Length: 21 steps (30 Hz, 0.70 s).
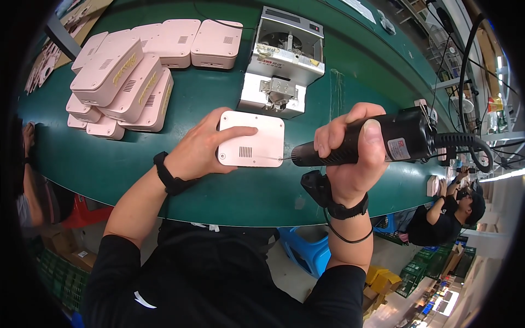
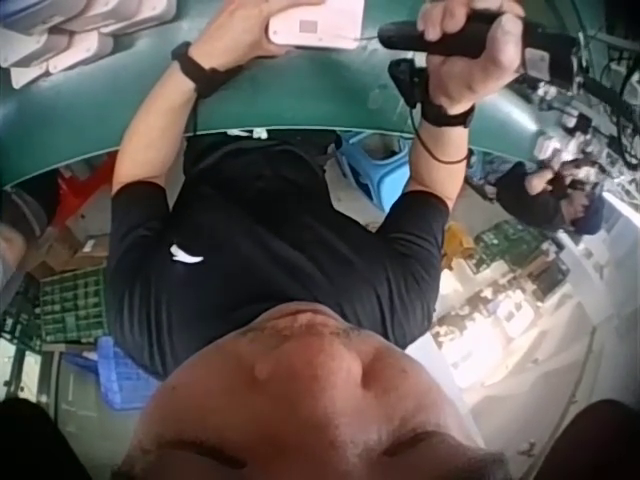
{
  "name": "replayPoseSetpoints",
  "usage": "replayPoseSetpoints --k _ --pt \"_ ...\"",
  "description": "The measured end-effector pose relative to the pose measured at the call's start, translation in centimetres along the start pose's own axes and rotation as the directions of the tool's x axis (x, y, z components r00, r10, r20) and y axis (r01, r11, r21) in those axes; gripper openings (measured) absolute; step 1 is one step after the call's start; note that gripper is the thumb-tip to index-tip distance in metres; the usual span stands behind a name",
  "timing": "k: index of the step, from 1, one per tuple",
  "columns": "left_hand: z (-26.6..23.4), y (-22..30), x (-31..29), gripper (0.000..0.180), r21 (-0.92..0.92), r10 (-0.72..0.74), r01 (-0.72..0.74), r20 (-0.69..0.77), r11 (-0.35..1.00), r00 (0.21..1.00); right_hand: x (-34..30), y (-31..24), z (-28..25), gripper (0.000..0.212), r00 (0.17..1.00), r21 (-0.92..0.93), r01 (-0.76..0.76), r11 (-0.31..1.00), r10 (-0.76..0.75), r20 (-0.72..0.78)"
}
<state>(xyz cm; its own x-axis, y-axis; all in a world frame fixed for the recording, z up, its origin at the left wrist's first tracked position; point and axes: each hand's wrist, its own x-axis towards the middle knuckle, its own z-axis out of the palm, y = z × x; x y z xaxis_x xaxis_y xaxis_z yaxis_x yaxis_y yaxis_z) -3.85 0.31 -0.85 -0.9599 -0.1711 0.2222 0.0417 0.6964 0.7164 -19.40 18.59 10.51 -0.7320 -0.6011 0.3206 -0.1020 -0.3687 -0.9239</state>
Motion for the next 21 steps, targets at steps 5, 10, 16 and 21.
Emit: replayPoseSetpoints --k 5,10,16,21 --pt "0.0 0.1 0.1 0.075 -0.005 0.001 -0.001 -0.003 1.000 1.000 -0.7 0.8 -0.1 0.035 1.000 0.020 0.020 1.000 -0.021 0.015" --pt "-0.3 0.1 0.3 0.074 -0.021 -0.008 0.008 0.011 1.000 1.000 -1.5 0.9 0.0 0.038 0.995 0.029 0.073 0.997 -0.075 0.073" --pt "-0.2 -0.2 0.3 0.073 -0.005 0.005 -0.005 -0.009 1.000 1.000 -1.2 1.3 0.1 0.040 0.990 0.038 0.061 0.997 -0.065 0.124" --pt "0.0 0.4 0.3 0.073 0.001 0.028 -0.028 -0.019 1.000 0.999 1.8 -0.8 0.7 0.039 0.976 0.127 0.039 0.991 -0.066 0.208"
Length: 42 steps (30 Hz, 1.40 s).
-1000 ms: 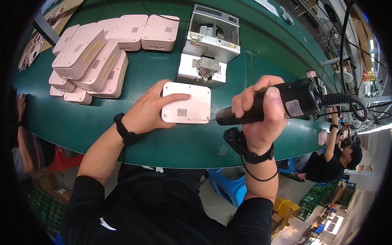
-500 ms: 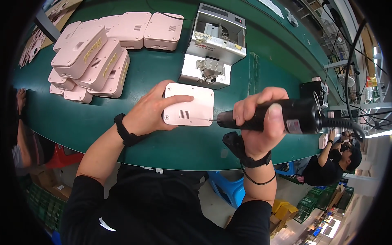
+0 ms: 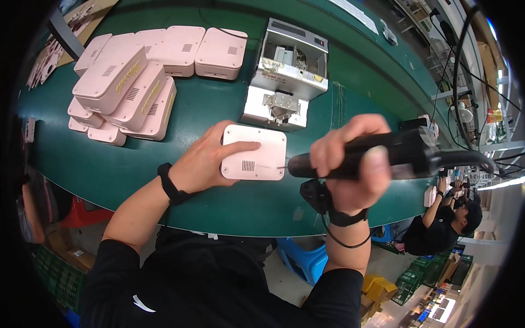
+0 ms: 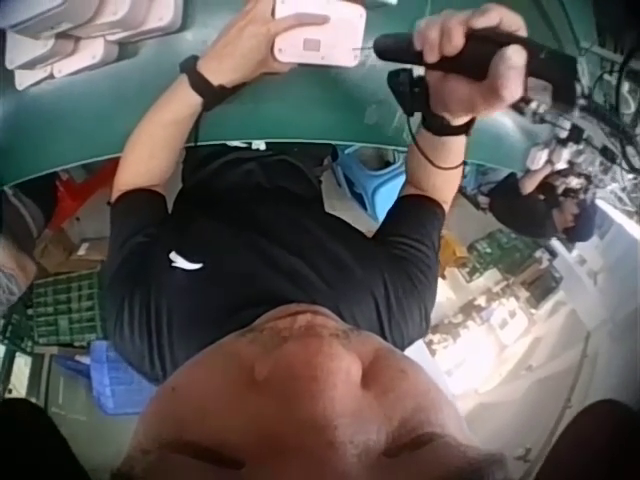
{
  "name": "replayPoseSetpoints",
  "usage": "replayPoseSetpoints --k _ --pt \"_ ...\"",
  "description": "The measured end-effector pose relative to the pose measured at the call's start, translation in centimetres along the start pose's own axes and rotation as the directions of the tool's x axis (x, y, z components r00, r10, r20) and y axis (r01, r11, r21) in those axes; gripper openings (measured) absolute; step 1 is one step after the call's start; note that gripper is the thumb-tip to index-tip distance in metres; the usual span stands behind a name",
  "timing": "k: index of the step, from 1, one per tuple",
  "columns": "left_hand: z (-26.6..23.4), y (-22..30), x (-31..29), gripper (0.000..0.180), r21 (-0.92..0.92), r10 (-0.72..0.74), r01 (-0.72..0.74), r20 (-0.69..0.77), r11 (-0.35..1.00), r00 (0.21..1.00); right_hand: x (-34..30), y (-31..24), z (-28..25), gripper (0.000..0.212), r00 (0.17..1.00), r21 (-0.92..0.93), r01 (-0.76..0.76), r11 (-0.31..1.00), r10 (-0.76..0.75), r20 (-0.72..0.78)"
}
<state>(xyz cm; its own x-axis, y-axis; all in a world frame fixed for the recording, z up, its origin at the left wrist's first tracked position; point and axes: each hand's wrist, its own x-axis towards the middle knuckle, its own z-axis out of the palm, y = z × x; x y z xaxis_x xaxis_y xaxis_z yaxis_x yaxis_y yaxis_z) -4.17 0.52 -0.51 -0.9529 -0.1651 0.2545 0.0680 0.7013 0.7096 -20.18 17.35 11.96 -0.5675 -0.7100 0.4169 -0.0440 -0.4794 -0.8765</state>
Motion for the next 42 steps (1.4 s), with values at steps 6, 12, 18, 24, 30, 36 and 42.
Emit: replayPoseSetpoints --k 6,12,18,24,30,36,42 --pt "0.0 0.0 -0.4 0.073 0.014 -0.012 0.012 -0.007 1.000 1.000 5.1 0.9 1.5 0.037 0.979 -0.077 0.142 0.987 -0.151 -0.135" --pt "0.1 -0.1 -0.4 0.073 -0.015 -0.030 0.030 -0.009 0.999 1.000 5.5 2.3 1.3 0.038 0.984 -0.172 0.032 0.985 -0.061 -0.166" --pt "0.2 -0.5 -0.5 0.073 -0.018 -0.021 0.020 -0.037 1.000 0.999 1.5 0.3 2.2 0.037 0.998 0.031 -0.022 0.999 0.024 -0.056" --pt "0.3 -0.3 -0.5 0.073 -0.014 -0.024 0.024 -0.022 1.000 0.999 3.7 0.8 1.9 0.032 0.980 -0.041 0.124 0.991 -0.128 -0.154" --pt "0.4 -0.1 -0.6 0.074 -0.035 -0.016 0.015 -0.039 0.999 0.999 6.5 2.4 1.2 0.037 0.960 -0.173 0.069 0.982 -0.113 -0.258" --pt "0.3 -0.7 -0.8 0.074 -0.022 -0.021 0.020 -0.043 1.000 0.999 3.1 1.6 1.7 0.036 0.982 -0.031 -0.050 0.998 0.044 -0.183" --pt "0.5 -0.7 -0.3 0.074 -0.025 -0.002 0.001 -0.030 1.000 1.000 -0.1 -0.1 2.8 0.039 0.989 -0.092 0.012 0.996 -0.026 -0.148"
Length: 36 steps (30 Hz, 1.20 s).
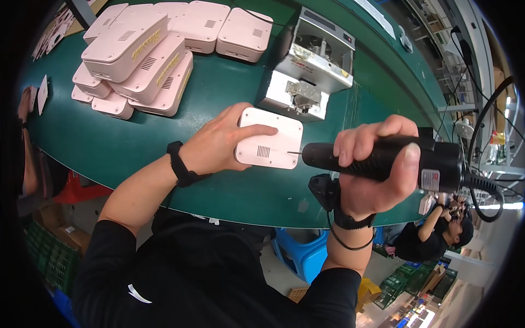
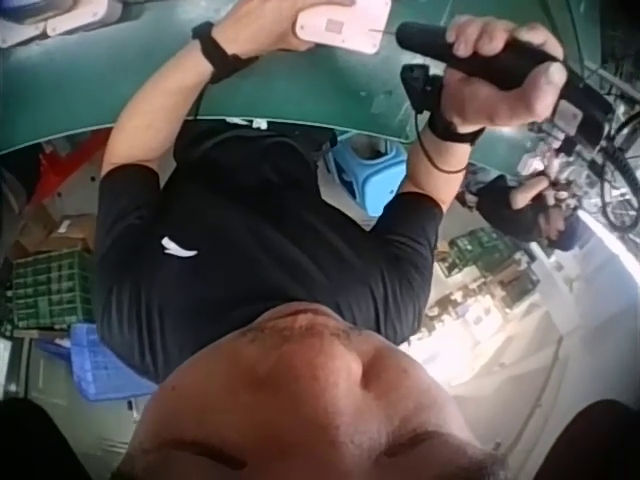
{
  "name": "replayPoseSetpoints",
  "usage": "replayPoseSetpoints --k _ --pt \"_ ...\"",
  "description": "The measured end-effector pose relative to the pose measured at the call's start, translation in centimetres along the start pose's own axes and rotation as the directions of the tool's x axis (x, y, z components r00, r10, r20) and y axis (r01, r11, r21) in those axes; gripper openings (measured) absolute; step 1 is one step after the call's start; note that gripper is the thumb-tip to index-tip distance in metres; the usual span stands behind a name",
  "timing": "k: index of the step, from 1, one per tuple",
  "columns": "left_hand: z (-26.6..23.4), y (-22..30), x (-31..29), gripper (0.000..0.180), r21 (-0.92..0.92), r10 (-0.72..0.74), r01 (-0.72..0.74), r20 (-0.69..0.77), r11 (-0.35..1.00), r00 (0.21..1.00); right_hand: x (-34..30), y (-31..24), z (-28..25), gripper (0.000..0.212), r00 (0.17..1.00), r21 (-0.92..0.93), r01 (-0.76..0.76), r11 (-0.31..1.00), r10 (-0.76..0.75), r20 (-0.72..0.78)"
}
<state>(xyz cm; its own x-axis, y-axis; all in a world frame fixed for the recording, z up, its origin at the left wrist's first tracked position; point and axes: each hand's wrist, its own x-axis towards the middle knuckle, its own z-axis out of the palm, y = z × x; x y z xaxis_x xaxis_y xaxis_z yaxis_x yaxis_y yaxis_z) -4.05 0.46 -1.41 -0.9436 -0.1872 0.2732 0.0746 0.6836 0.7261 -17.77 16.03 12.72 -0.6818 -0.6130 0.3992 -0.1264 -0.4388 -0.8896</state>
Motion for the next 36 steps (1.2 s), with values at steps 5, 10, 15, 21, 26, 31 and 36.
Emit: replayPoseSetpoints --k 5,10,15,21,26,31,36 --pt "0.0 0.0 -0.3 0.074 0.015 -0.029 0.029 0.001 0.999 1.000 1.8 0.8 -0.7 0.039 0.997 -0.015 0.062 0.998 -0.063 -0.043" --pt "0.1 0.4 -0.3 0.074 0.010 -0.019 0.019 0.002 1.000 1.000 5.7 2.0 0.0 0.037 0.983 -0.067 0.119 0.991 -0.127 -0.129" --pt "0.0 0.4 -0.4 0.075 0.002 -0.027 0.027 0.015 1.000 1.000 6.5 2.3 0.0 0.035 0.992 -0.076 -0.025 0.997 0.015 -0.122" --pt "0.0 -0.1 -0.7 0.075 -0.006 -0.033 0.032 -0.018 0.999 0.999 0.5 0.3 0.1 0.038 0.998 0.057 -0.063 0.996 0.063 0.014" --pt "0.2 -0.2 -0.2 0.076 -0.027 -0.015 0.014 -0.015 1.000 1.000 -2.2 -0.6 0.9 0.045 0.998 0.012 -0.065 0.998 0.065 0.010" --pt "0.4 -0.2 -0.2 0.077 -0.025 -0.033 0.033 -0.006 0.999 0.999 -3.4 1.6 1.3 0.044 0.997 -0.042 -0.024 0.999 0.026 0.067" --pt "0.3 -0.4 -0.2 0.077 -0.019 -0.043 0.043 0.005 0.999 0.999 -3.8 1.6 1.5 0.044 0.998 -0.051 0.005 0.999 -0.002 0.061"
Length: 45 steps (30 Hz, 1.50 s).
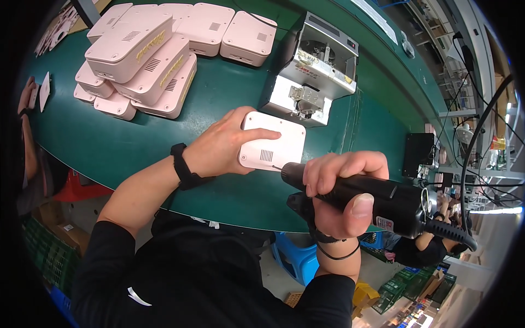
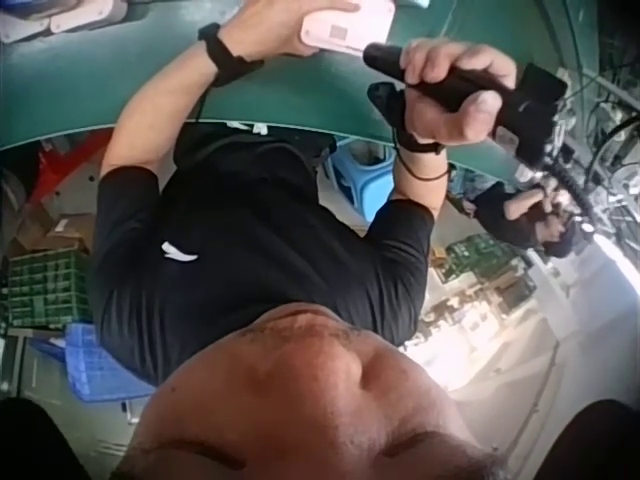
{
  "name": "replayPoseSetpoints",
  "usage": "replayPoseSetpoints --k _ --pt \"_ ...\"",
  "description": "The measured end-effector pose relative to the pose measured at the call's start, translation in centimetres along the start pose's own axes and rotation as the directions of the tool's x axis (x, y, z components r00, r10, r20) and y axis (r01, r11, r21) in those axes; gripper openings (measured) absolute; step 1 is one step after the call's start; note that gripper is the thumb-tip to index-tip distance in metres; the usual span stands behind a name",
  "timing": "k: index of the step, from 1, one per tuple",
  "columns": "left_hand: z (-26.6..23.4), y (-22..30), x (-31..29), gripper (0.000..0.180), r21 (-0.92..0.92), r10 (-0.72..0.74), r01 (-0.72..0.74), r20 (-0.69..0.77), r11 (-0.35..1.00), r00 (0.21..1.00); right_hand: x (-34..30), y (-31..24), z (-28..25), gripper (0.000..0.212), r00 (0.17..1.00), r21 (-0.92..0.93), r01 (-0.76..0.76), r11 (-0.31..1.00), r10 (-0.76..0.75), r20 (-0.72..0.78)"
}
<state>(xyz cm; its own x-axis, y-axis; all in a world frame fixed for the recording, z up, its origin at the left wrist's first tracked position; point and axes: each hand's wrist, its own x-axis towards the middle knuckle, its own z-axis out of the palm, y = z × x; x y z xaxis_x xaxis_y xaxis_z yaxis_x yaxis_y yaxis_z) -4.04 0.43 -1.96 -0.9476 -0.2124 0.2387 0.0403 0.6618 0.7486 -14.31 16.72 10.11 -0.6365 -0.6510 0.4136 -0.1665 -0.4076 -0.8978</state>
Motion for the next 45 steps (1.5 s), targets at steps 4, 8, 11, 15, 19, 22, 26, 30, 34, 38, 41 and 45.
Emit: replayPoseSetpoints --k 4,8,11,15,19,22,26,30,34,38,41,45 --pt "-0.1 0.1 -0.1 0.075 -0.013 0.010 -0.010 -0.012 1.000 1.000 0.0 -0.4 -0.4 0.053 0.993 0.047 -0.118 0.992 0.119 -0.021" --pt "-0.2 0.5 0.0 0.075 -0.004 0.031 -0.031 -0.037 1.000 0.999 1.7 -0.3 -0.2 0.045 0.995 -0.009 -0.016 1.000 0.017 0.093" --pt "-0.3 0.7 0.0 0.075 0.023 0.007 -0.007 -0.004 1.000 1.000 4.8 -1.5 -0.7 0.042 0.996 0.085 0.083 0.993 -0.080 -0.042" --pt "-0.4 0.9 0.0 0.069 0.015 -0.026 0.026 0.015 1.000 1.000 8.8 0.1 -1.6 0.041 0.984 0.007 0.146 0.989 -0.145 -0.103" --pt "-0.4 0.8 0.1 0.068 0.006 0.004 -0.004 -0.022 1.000 1.000 10.3 1.4 -1.9 0.040 0.985 -0.057 0.052 0.997 -0.060 -0.164" --pt "-0.5 0.5 -0.1 0.072 0.020 -0.005 0.005 -0.031 1.000 1.000 9.1 0.9 -2.2 0.037 0.997 0.133 -0.031 0.991 0.040 -0.065" --pt "0.0 0.5 -0.1 0.073 0.010 0.013 -0.012 -0.059 1.000 0.998 4.9 -2.0 0.1 0.041 0.998 0.193 -0.062 0.979 0.056 0.037" --pt "0.6 0.2 -0.5 0.071 -0.020 0.019 -0.020 -0.057 1.000 0.998 2.1 -3.1 2.6 0.050 0.993 0.126 -0.090 0.988 0.080 0.083" --pt "0.4 0.0 -0.7 0.071 -0.024 0.007 -0.008 -0.055 1.000 0.998 1.4 -2.1 4.0 0.054 0.981 0.110 -0.147 0.983 0.131 0.142" --pt "0.2 0.0 -0.2 0.072 -0.023 0.002 -0.003 -0.040 1.000 0.999 1.1 -0.6 4.7 0.052 0.979 0.046 -0.166 0.985 0.159 0.127" --pt "-0.6 0.1 -0.7 0.072 -0.014 0.013 -0.014 -0.062 1.000 0.998 1.2 -0.6 5.5 0.049 0.987 0.037 -0.119 0.992 0.114 0.117" --pt "-0.3 1.8 2.0 0.067 -0.107 0.174 -0.179 -0.058 0.978 0.983 1.3 0.3 1.3 0.032 0.960 -0.151 -0.076 0.986 0.114 0.257"
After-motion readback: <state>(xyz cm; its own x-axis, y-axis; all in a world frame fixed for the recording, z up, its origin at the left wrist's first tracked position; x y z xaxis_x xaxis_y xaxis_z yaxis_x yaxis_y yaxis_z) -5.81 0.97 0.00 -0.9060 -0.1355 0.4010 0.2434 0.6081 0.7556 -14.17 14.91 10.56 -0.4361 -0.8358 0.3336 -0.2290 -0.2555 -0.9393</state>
